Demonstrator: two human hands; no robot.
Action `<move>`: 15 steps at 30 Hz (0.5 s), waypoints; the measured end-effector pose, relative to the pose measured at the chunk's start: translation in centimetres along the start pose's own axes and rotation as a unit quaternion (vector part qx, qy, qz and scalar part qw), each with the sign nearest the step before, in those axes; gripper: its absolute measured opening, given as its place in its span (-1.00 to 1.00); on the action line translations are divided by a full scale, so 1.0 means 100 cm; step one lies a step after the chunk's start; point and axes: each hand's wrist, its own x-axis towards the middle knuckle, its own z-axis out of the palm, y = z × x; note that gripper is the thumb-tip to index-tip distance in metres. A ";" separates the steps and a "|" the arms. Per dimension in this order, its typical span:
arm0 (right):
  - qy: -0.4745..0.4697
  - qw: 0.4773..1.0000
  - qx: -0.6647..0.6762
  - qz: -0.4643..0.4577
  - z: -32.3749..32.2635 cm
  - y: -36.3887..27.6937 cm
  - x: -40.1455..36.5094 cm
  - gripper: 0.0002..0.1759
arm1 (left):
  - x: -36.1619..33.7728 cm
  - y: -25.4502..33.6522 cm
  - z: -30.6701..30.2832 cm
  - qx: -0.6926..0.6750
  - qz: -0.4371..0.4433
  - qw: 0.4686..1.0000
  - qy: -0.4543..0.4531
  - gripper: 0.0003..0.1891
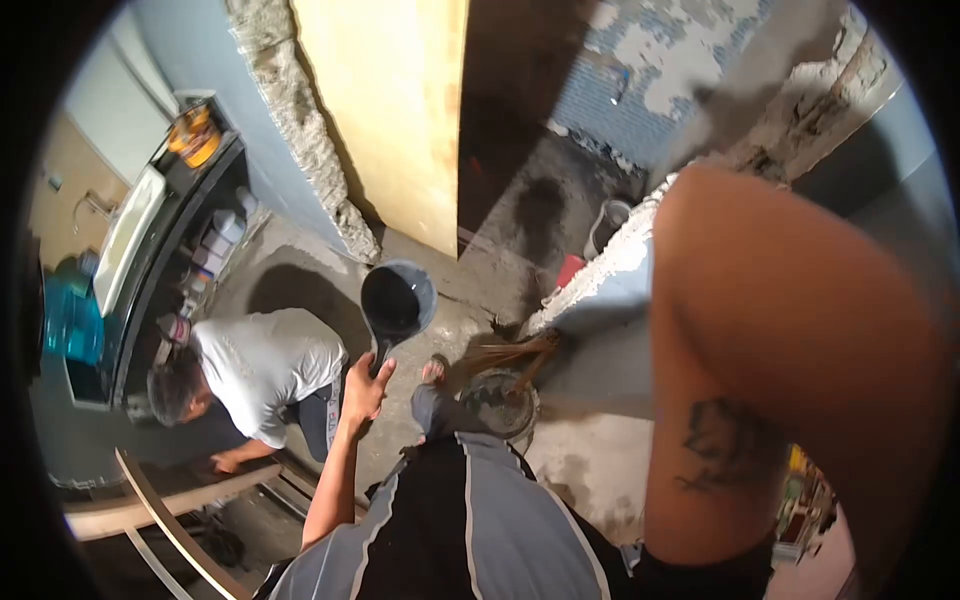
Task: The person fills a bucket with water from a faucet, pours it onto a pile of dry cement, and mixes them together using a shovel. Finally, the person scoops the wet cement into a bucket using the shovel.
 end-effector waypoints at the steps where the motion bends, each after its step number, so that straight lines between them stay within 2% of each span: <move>1: 0.005 1.000 -0.016 0.005 0.004 0.005 -0.008 -0.43 | 0.022 0.004 0.010 -0.005 0.019 1.000 -0.023 -0.46; 3: 0.049 0.998 -0.024 0.001 0.013 0.009 -0.024 -0.43 | 0.063 0.026 0.018 0.017 0.057 0.993 -0.098 -0.49; 6: 0.154 0.987 0.006 -0.033 0.033 0.020 -0.041 -0.42 | 0.129 0.060 0.042 0.207 0.068 0.961 -0.169 -0.58; 9: 0.370 0.927 0.044 -0.050 0.054 0.041 -0.065 -0.41 | 0.187 0.084 0.068 0.225 0.115 0.945 -0.208 -0.61; 10: 0.421 0.905 0.049 -0.034 0.061 0.055 -0.080 -0.41 | 0.204 0.097 0.075 0.217 0.130 0.944 -0.213 -0.60; 11: 0.422 0.905 0.038 -0.035 0.056 0.073 -0.100 -0.41 | 0.221 0.108 0.082 0.198 0.151 0.946 -0.206 -0.59; 12: 0.230 0.958 -0.009 0.172 0.047 0.094 -0.142 -0.46 | 0.239 0.119 0.089 0.204 0.153 0.943 -0.216 -0.59; 13: 0.023 0.927 -0.051 0.371 0.043 0.112 -0.178 -0.49 | 0.260 0.128 0.099 0.196 0.154 0.945 -0.211 -0.58; 14: 0.013 0.884 -0.094 0.457 0.056 0.126 -0.196 -0.46 | 0.279 0.135 0.110 0.188 0.154 0.948 -0.207 -0.55; 15: 0.025 0.812 -0.063 0.579 0.062 0.140 -0.225 -0.44 | 0.299 0.140 0.126 0.192 0.158 0.944 -0.214 -0.55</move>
